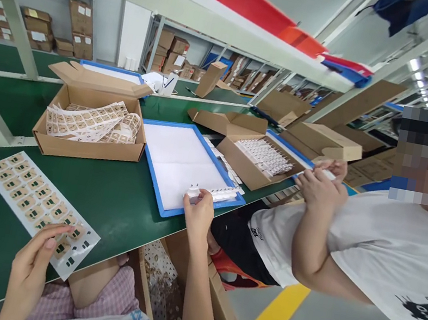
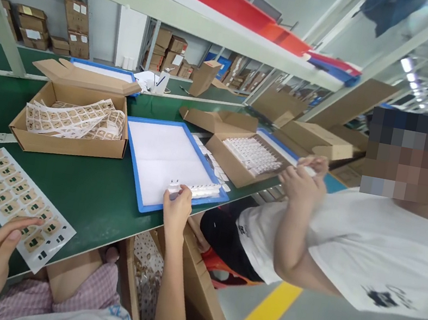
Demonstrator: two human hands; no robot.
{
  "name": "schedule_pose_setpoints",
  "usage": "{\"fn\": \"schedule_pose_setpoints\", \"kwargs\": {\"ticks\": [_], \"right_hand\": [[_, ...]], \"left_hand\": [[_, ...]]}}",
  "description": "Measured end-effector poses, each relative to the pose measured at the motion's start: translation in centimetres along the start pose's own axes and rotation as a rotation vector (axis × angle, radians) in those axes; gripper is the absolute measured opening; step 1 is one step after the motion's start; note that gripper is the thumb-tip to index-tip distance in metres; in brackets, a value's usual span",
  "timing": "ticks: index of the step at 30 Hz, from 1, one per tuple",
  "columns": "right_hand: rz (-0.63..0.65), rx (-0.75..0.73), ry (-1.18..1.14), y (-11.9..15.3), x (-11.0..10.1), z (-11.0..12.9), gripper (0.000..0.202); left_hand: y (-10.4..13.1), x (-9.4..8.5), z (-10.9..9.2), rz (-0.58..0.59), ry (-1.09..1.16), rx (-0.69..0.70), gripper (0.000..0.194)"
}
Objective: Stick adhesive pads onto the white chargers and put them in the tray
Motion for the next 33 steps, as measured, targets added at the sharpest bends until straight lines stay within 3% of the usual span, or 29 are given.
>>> {"fn": "schedule_pose_setpoints", "kwargs": {"ticks": [4,9,15,27,33], "right_hand": [[-0.028,-0.03,0.08,0.4,-0.8,-0.3,0.029],[-0.052,-0.027,0.163,0.7,-1.8,-0.9,0.027],[-0.046,-0.038,0.188,0.5,-1.3,-0.8,0.023],[-0.065,-0.024,0.233,0.6,-0.8,0.2,0.015],[-0.089,-0.014,0.223,0.7,-0.9,-0.2,0.016]], "left_hand": [[0.0,-0.6,-0.6,-0.048,0.004,-0.024,0.035],[-1.0,-1.9,0.1,-0.093,-0.033,0.02,0.036],[-2.2,-3.1,0.9,-0.119,-0.244,0.172,0.033],[-1.9,-3.2,0.1,-0.156,-0.345,0.251,0.029],[-2.3,-2.8,0.8,-0.162,-0.505,0.241,0.031]]}}
Point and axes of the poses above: each hand's wrist, its own y-axis away from the middle knuckle, its own x-axis out of the palm, z = x × y, the point moved 4 cm from there along -y, towards the middle knuckle, and after that the axes turned 14 degrees about -x, right-handed, at the moved point
